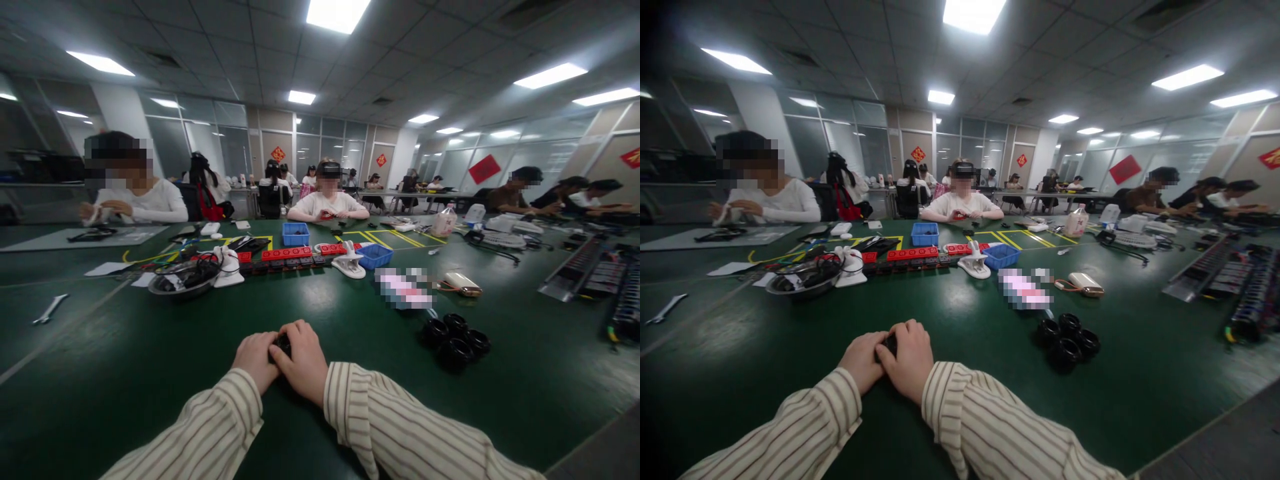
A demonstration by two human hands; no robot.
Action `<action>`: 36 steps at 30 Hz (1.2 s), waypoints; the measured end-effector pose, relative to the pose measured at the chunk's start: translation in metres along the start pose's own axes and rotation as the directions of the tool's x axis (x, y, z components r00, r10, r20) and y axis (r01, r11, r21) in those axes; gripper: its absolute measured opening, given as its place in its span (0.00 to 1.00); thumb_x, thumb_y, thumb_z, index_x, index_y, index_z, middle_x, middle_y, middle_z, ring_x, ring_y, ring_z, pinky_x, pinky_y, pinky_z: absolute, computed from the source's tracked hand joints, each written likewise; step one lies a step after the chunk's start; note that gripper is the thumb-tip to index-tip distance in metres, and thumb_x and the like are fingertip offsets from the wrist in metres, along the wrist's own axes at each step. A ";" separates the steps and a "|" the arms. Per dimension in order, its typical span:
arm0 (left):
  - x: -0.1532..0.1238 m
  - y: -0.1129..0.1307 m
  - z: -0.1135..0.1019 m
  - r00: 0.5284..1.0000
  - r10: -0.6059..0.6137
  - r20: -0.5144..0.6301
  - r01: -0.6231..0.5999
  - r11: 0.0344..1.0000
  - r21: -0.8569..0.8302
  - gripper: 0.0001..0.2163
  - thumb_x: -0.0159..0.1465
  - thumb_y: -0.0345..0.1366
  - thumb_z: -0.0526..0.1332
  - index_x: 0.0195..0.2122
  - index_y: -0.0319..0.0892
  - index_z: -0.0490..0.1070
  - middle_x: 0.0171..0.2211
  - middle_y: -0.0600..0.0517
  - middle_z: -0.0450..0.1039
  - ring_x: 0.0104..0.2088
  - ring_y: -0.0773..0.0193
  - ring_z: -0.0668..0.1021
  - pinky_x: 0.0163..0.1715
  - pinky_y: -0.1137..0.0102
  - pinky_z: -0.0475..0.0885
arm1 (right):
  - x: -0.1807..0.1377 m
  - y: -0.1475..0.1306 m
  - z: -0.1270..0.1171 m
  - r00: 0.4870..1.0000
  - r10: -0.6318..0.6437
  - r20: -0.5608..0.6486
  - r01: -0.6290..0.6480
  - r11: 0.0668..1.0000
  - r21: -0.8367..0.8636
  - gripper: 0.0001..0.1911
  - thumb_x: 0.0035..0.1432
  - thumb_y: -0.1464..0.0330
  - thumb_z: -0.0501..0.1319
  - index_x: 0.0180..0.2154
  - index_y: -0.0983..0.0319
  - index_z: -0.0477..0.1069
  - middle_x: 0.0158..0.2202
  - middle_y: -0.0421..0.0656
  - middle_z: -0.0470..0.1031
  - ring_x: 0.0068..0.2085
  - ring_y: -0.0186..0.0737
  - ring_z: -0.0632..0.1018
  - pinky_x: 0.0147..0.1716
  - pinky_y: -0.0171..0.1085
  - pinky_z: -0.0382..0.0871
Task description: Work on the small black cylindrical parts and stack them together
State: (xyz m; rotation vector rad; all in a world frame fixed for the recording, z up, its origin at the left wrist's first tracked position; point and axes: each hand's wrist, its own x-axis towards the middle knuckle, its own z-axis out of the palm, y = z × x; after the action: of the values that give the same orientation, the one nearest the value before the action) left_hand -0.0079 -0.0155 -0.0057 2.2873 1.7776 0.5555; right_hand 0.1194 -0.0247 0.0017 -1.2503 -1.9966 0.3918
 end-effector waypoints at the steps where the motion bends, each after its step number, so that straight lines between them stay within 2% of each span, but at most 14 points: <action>1: 0.002 -0.003 -0.001 1.000 0.014 0.009 -0.014 1.000 -0.012 0.15 0.48 0.27 0.58 0.39 0.40 0.69 0.36 0.48 0.72 0.40 0.55 0.73 0.44 0.63 0.64 | 0.002 0.001 0.000 1.000 -0.009 0.001 0.009 1.000 0.018 0.08 0.52 0.67 0.60 0.36 0.62 0.66 0.36 0.43 0.65 0.40 0.40 0.66 0.41 0.40 0.60; 4: 0.009 -0.016 -0.006 0.992 0.100 0.072 -0.092 0.990 -0.106 0.16 0.46 0.28 0.61 0.39 0.39 0.71 0.35 0.50 0.73 0.38 0.58 0.74 0.41 0.68 0.66 | 0.008 0.002 -0.003 0.998 -0.063 0.024 0.060 0.994 0.086 0.08 0.49 0.71 0.61 0.34 0.62 0.67 0.35 0.42 0.66 0.39 0.39 0.66 0.41 0.39 0.60; 8: 0.016 -0.033 -0.012 0.959 0.234 0.160 -0.180 0.939 -0.294 0.12 0.50 0.33 0.60 0.37 0.39 0.72 0.33 0.51 0.73 0.37 0.58 0.74 0.39 0.68 0.67 | 0.008 0.001 -0.009 0.980 -0.188 0.070 0.175 0.971 0.161 0.12 0.44 0.79 0.58 0.33 0.62 0.68 0.33 0.40 0.68 0.38 0.37 0.67 0.40 0.37 0.60; 12: 0.018 -0.041 -0.009 0.943 0.290 0.164 -0.240 0.933 -0.270 0.06 0.51 0.35 0.58 0.28 0.40 0.71 0.27 0.54 0.70 0.33 0.61 0.73 0.38 0.68 0.66 | 0.006 0.001 -0.008 0.939 -0.318 0.132 0.285 0.933 0.221 0.11 0.44 0.82 0.54 0.28 0.62 0.68 0.30 0.38 0.68 0.37 0.36 0.67 0.42 0.37 0.59; 16: 0.016 -0.037 -0.006 0.939 0.316 0.137 -0.275 0.928 -0.252 0.02 0.47 0.32 0.58 0.21 0.40 0.66 0.24 0.54 0.67 0.31 0.61 0.71 0.36 0.69 0.65 | 0.008 0.001 -0.008 0.949 -0.276 0.156 0.244 0.950 0.194 0.09 0.49 0.80 0.54 0.28 0.62 0.68 0.33 0.39 0.67 0.39 0.36 0.66 0.41 0.36 0.59; 20: 0.013 -0.029 -0.010 0.948 0.302 0.103 -0.269 0.930 -0.252 0.05 0.45 0.33 0.59 0.24 0.39 0.67 0.26 0.53 0.68 0.31 0.60 0.71 0.35 0.68 0.65 | 0.011 -0.002 -0.010 0.955 -0.238 0.174 0.213 0.965 0.151 0.02 0.53 0.74 0.58 0.30 0.62 0.68 0.34 0.40 0.63 0.38 0.36 0.64 0.40 0.36 0.58; 23: 0.011 -0.023 -0.010 0.966 0.258 0.028 -0.246 0.944 -0.219 0.07 0.44 0.33 0.61 0.25 0.40 0.68 0.27 0.52 0.70 0.32 0.58 0.72 0.39 0.65 0.65 | 0.011 -0.003 -0.010 0.964 -0.208 0.163 0.195 0.976 0.093 0.03 0.56 0.72 0.56 0.31 0.62 0.68 0.34 0.40 0.62 0.38 0.36 0.63 0.39 0.36 0.58; 27: 0.010 -0.018 -0.001 0.985 0.174 -0.011 -0.174 0.973 -0.154 0.07 0.43 0.28 0.58 0.26 0.40 0.67 0.29 0.51 0.71 0.34 0.57 0.72 0.40 0.64 0.65 | 0.010 -0.005 -0.006 0.981 -0.141 0.134 0.142 0.990 -0.003 0.02 0.54 0.73 0.57 0.32 0.63 0.66 0.36 0.42 0.62 0.38 0.37 0.63 0.39 0.38 0.58; 30: 0.010 -0.018 0.004 0.989 0.148 -0.015 -0.149 0.979 -0.136 0.08 0.42 0.26 0.57 0.26 0.40 0.65 0.29 0.51 0.70 0.35 0.58 0.72 0.41 0.64 0.65 | 0.009 -0.005 -0.006 0.982 -0.139 0.130 0.146 0.988 -0.042 0.03 0.52 0.74 0.58 0.32 0.63 0.64 0.36 0.42 0.64 0.39 0.38 0.64 0.39 0.38 0.58; 33: 0.011 -0.022 0.001 0.975 0.222 0.025 -0.213 0.958 -0.191 0.06 0.43 0.28 0.59 0.23 0.41 0.64 0.28 0.52 0.69 0.34 0.60 0.72 0.40 0.66 0.66 | 0.008 -0.004 -0.008 0.974 -0.185 0.134 0.187 0.982 -0.007 0.04 0.51 0.75 0.58 0.30 0.63 0.64 0.34 0.41 0.65 0.38 0.37 0.65 0.38 0.38 0.58; 36: 0.012 -0.027 -0.006 0.938 0.331 0.106 -0.296 0.921 -0.254 0.04 0.46 0.33 0.59 0.23 0.41 0.65 0.28 0.53 0.69 0.33 0.61 0.72 0.38 0.69 0.66 | 0.008 -0.003 -0.011 0.958 -0.260 0.123 0.253 0.965 0.068 0.03 0.51 0.74 0.59 0.27 0.62 0.65 0.31 0.39 0.67 0.37 0.36 0.67 0.41 0.38 0.57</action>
State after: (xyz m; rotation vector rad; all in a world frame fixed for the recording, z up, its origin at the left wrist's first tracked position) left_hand -0.0318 0.0025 -0.0081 2.3862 1.2126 0.5944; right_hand 0.1232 -0.0205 0.0146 -0.9374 -2.2125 0.4030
